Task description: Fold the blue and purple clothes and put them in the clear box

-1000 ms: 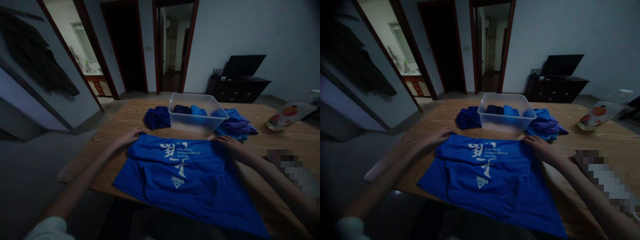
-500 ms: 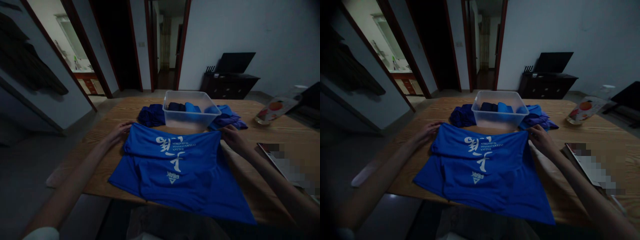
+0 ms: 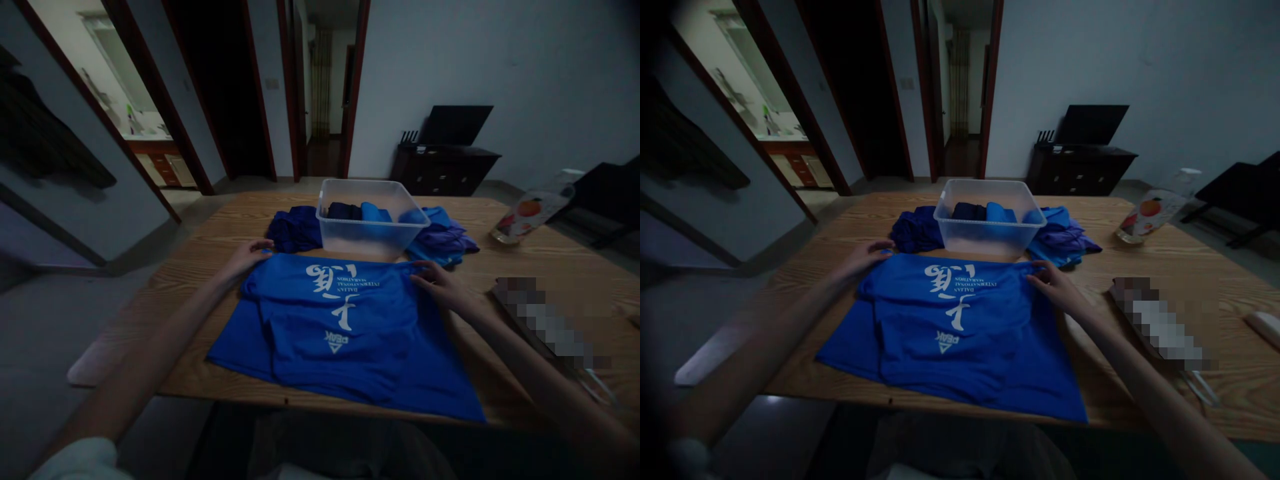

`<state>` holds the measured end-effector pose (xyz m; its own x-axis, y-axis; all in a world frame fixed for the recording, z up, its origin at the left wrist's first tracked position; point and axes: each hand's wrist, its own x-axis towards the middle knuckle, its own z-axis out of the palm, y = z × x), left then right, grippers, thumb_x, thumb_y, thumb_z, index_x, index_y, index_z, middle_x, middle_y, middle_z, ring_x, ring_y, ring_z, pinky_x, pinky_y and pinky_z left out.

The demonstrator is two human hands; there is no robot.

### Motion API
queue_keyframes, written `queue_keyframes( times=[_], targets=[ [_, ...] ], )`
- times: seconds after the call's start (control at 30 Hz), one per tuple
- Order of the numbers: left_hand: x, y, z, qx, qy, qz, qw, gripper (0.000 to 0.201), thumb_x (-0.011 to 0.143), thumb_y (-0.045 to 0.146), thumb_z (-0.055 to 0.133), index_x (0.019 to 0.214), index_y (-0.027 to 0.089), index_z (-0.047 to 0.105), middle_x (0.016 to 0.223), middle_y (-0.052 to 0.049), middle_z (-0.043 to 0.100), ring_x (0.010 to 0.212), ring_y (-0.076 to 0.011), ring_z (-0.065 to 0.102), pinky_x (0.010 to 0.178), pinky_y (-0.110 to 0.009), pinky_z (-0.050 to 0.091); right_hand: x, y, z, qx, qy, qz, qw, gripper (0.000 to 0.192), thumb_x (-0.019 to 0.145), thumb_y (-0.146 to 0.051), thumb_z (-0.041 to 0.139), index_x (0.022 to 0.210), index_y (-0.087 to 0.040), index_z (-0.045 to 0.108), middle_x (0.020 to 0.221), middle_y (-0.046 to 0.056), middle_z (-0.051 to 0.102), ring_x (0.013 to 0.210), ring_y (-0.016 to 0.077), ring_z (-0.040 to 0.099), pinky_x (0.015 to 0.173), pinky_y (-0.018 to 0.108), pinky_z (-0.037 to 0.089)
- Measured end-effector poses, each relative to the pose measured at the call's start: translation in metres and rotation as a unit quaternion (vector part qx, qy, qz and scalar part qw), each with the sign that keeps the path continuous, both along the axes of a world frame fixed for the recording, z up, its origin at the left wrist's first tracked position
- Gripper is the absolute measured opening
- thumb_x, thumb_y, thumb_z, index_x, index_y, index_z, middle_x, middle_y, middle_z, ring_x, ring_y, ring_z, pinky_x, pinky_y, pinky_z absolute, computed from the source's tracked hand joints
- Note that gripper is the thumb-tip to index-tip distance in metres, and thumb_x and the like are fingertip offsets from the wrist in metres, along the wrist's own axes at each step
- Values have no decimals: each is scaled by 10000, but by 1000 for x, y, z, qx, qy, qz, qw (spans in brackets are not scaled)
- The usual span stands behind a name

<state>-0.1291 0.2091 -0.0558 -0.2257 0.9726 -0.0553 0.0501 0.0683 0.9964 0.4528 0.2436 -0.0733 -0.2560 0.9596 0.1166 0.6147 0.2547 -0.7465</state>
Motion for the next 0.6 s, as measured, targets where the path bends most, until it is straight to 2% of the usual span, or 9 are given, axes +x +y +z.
queue_keyframes(
  times=[0.07,0.13,0.2,0.3,0.37,0.47,0.6],
  targets=[
    [5,8,5,8,-23,-3,1000,495,658,199,981,1114,134,799,1260,-131,788,1181,-251,714,1067,-329,553,-1,4,0,-10,28,-7,1000,609,878,-706,702,1272,-242,700,942,88,790,867,308,754,736,411,607],
    [8,13,8,21,-50,11,998,425,710,188,929,1109,154,785,1264,-112,790,1105,-211,734,962,-279,588,1,8,2,2,27,-30,999,587,897,-729,617,1217,-249,721,938,96,782,850,303,742,721,407,599],
    [8,15,7,25,-70,27,997,378,749,177,886,1106,176,761,1267,-97,789,1044,-178,742,888,-246,600,5,8,5,15,13,-52,998,569,916,-742,563,1137,-245,731,940,110,776,835,299,729,712,404,579],
    [5,11,0,1,-66,32,997,370,761,211,883,1102,188,741,1219,-102,792,950,-165,748,799,-238,604,6,1,8,14,-37,-60,997,550,893,-777,609,910,-238,723,805,101,742,722,282,683,637,372,499],
    [1,8,-6,-25,-36,28,999,424,719,242,921,1098,179,741,1150,-111,794,895,-177,746,744,-245,595,2,-5,8,15,-73,-64,995,554,878,-789,654,818,-240,700,720,84,699,656,262,634,593,346,410],
    [-6,7,-10,-37,35,40,998,493,659,281,972,1075,192,723,1025,-77,788,835,-186,723,692,-241,556,-10,-7,7,34,-102,-76,991,531,850,-772,700,792,-246,653,690,64,648,638,239,569,592,325,301],
    [-11,7,-7,-50,131,34,990,402,641,369,993,875,211,706,755,-25,721,746,-224,673,605,-244,443,-23,2,8,50,-95,-67,992,446,807,-644,737,704,-250,555,670,41,585,647,212,505,622,321,240]
  ],
)
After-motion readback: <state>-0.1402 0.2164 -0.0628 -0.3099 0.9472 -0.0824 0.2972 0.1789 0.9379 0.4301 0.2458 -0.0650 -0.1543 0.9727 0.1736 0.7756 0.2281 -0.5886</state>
